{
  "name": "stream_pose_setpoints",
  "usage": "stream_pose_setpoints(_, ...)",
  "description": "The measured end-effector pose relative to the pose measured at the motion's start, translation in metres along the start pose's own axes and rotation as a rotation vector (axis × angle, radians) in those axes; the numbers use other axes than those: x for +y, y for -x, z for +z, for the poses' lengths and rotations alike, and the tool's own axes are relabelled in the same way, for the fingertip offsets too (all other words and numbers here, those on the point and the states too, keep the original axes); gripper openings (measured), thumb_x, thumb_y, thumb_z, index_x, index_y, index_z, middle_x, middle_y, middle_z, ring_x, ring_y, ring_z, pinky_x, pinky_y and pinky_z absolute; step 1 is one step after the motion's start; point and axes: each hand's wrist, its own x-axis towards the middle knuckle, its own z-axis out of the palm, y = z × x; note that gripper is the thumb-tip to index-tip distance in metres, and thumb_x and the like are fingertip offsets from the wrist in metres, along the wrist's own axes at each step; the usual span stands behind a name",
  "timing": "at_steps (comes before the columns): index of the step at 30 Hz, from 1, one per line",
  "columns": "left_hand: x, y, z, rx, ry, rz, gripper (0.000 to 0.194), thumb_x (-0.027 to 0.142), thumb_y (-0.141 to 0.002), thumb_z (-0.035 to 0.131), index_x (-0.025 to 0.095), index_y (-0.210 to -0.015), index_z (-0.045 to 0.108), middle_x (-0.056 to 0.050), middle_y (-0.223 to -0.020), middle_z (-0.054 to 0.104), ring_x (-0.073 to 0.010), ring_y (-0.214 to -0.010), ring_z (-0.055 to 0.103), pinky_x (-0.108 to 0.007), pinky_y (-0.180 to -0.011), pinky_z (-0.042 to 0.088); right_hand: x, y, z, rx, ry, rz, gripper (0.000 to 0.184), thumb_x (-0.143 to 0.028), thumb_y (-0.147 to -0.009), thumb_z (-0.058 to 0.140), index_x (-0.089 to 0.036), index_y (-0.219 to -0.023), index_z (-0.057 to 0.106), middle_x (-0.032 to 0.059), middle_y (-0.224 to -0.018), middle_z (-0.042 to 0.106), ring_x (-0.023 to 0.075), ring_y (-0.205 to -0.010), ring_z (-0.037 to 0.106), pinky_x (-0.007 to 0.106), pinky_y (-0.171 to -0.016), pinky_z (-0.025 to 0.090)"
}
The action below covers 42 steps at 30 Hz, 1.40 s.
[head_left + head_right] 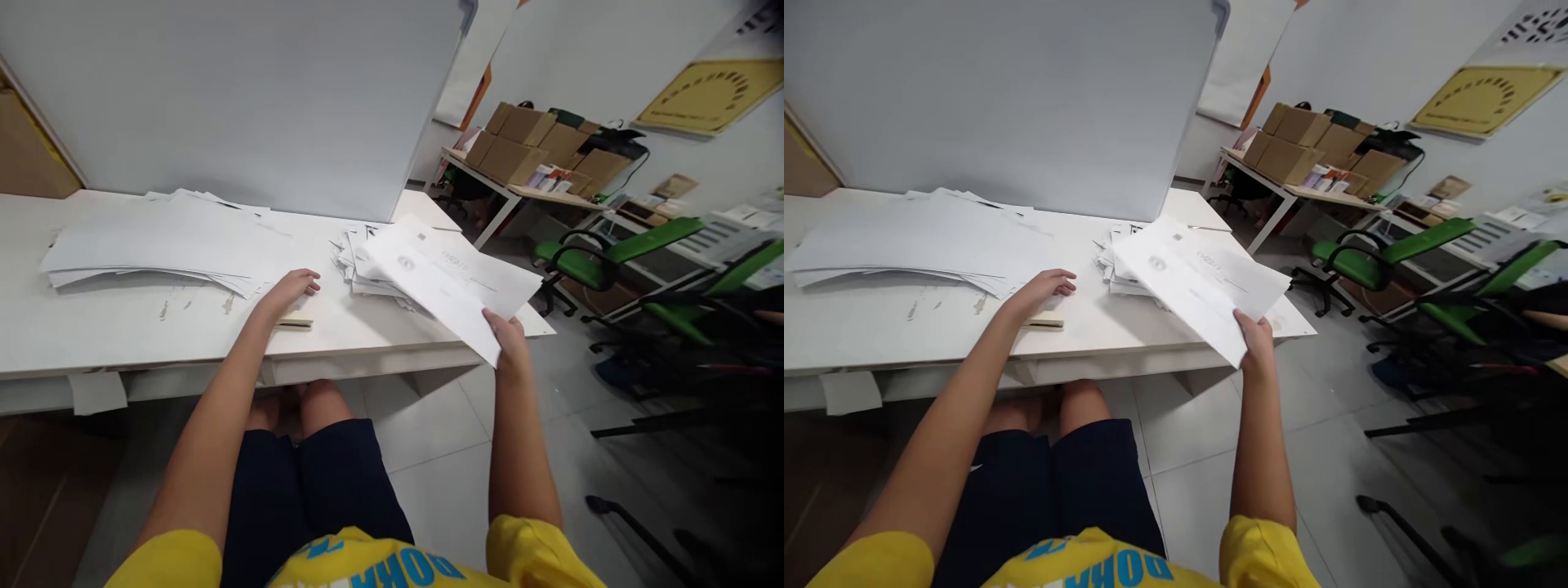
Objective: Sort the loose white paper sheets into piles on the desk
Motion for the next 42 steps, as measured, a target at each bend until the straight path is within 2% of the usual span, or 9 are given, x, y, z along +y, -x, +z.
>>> stream_pose_setpoints(7,0.002,-0.001,0.001,0.052,0.068,-0.023,0.014,0.023,-0.069,0.064,0.017,-0.081,0.069,-0.013,-0.087,0.074,-0.0256,-0.084,0.070,-0.040,-0.087,0.052,-0.019,-0.061,0.090,-0.037,0.547,0.033,0.021,-0.013,-0.069,0.071,-0.013,-0.089,0.068,0.0106,-0.083,0.072,0.0264,-0.081,0.072,0.037,-0.069,0.060)
stream_pose_setpoints(12,0.012,-0.007,-0.039,0.155,0.172,0.090,0.033,0.024,-0.074,0.060,0.017,-0.105,0.067,-0.015,-0.111,0.074,-0.0241,-0.099,0.072,-0.040,-0.091,0.055,-0.032,-0.073,0.118,0.061,0.741,-0.115,0.068,-0.018,-0.072,0.078,-0.006,-0.136,0.059,0.0338,-0.145,0.051,0.0459,-0.140,0.045,0.058,-0.115,0.036)
stream_pose_setpoints(15,0.005,-0.004,-0.086,0.316,0.092,0.241,0.050,0.023,-0.078,0.056,0.020,-0.127,0.062,-0.012,-0.130,0.069,-0.0239,-0.123,0.064,-0.043,-0.110,0.046,-0.031,-0.054,0.144,0.057,0.822,-0.387,0.086,-0.030,-0.083,0.070,-0.013,-0.158,0.033,0.0272,-0.167,0.022,0.0436,-0.154,0.023,0.062,-0.123,0.020)
stream_pose_setpoints(19,-0.028,0.004,-0.143,0.513,-0.869,0.394,0.068,0.040,-0.083,0.059,0.014,-0.146,0.055,-0.018,-0.159,0.048,-0.0370,-0.154,0.032,-0.054,-0.128,0.018,-0.016,-0.003,0.212,-0.161,0.820,-0.808,0.074,-0.040,-0.088,0.060,-0.019,-0.155,0.036,0.0210,-0.170,0.016,0.0422,-0.157,0.015,0.068,-0.119,0.022)
stream_pose_setpoints(22,-0.048,0.006,-0.159,0.427,-1.195,0.287,0.085,0.055,-0.087,0.056,0.010,-0.157,0.042,-0.018,-0.169,0.031,-0.0393,-0.160,0.017,-0.056,-0.129,0.008,-0.001,0.040,0.277,-0.364,0.753,-0.845,0.066,-0.041,-0.092,0.053,-0.019,-0.152,0.039,0.0235,-0.166,0.027,0.0423,-0.153,0.026,0.067,-0.117,0.028)
stream_pose_setpoints(26,-0.051,0.002,-0.157,0.493,-1.259,0.220,0.082,0.055,-0.092,0.049,0.008,-0.159,0.039,-0.017,-0.168,0.034,-0.0361,-0.159,0.022,-0.051,-0.129,0.015,0.018,0.079,0.334,-0.737,0.770,-1.017,0.061,-0.028,-0.095,0.048,-0.014,-0.154,0.042,0.0212,-0.168,0.029,0.0364,-0.155,0.026,0.058,-0.125,0.021)
stream_pose_setpoints(29,-0.046,0.000,-0.155,0.571,-1.219,0.232,0.075,0.050,-0.094,0.048,0.008,-0.155,0.044,-0.017,-0.162,0.045,-0.0347,-0.152,0.035,-0.049,-0.125,0.025,0.030,0.084,0.342,-0.911,0.785,-0.973,0.063,-0.023,-0.093,0.049,-0.009,-0.154,0.042,0.0222,-0.166,0.034,0.0359,-0.152,0.031,0.054,-0.125,0.025)
stream_pose_setpoints(34,-0.042,0.001,-0.156,0.650,-1.172,0.226,0.063,0.046,-0.095,0.044,0.011,-0.148,0.053,-0.017,-0.152,0.056,-0.0343,-0.144,0.045,-0.048,-0.121,0.031,0.036,0.072,0.334,-0.904,0.731,-0.774,0.063,-0.023,-0.094,0.046,-0.004,-0.154,0.041,0.0241,-0.156,0.045,0.0358,-0.141,0.042,0.051,-0.119,0.037)
stream_pose_setpoints(42,-0.044,-0.001,-0.155,0.608,-1.183,0.151,0.116,0.069,-0.079,0.062,0.008,-0.165,0.014,-0.022,-0.171,0.023,-0.0388,-0.159,0.020,-0.052,-0.129,0.014,0.037,0.071,0.335,-0.951,0.701,-0.737,0.065,-0.023,-0.093,0.046,-0.007,-0.155,0.040,0.0218,-0.155,0.046,0.0361,-0.138,0.045,0.052,-0.116,0.040)
